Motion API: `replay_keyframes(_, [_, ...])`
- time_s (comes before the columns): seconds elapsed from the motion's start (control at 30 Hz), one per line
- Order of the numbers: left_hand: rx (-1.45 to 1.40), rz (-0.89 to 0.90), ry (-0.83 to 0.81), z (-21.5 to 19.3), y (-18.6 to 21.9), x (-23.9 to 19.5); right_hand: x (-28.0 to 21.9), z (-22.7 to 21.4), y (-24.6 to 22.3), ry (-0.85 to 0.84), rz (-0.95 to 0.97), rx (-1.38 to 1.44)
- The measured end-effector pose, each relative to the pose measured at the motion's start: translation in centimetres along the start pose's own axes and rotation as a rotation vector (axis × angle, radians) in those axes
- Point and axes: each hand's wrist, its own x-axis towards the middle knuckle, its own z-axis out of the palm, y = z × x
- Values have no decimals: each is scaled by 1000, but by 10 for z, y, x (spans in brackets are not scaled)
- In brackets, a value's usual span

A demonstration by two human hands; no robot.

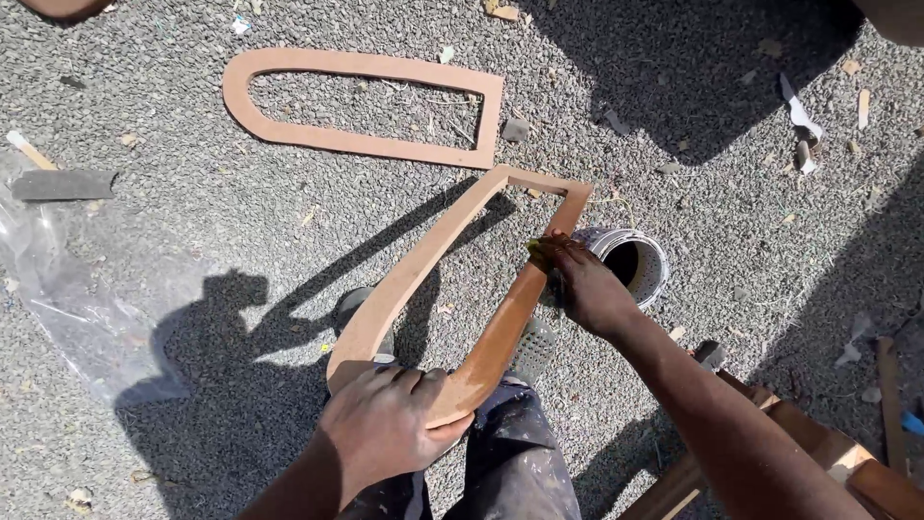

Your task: Applying wood stain to curved wooden frames using a sponge

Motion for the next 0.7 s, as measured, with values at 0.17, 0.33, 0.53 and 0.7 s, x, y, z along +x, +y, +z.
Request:
replay_keyframes(0.17, [106,63,-84,34,-12,33,10,37,26,51,184,55])
replay_keyframes(0.33, [130,134,-333,94,-38,55,-16,82,11,67,147,234])
replay_keyframes(0.53, [196,81,-488,133,-67,32,-22,146,14,52,-88,213])
replay_keyframes(0.7, [219,165,-450,165,-74,10,12,174,58,182,171,103])
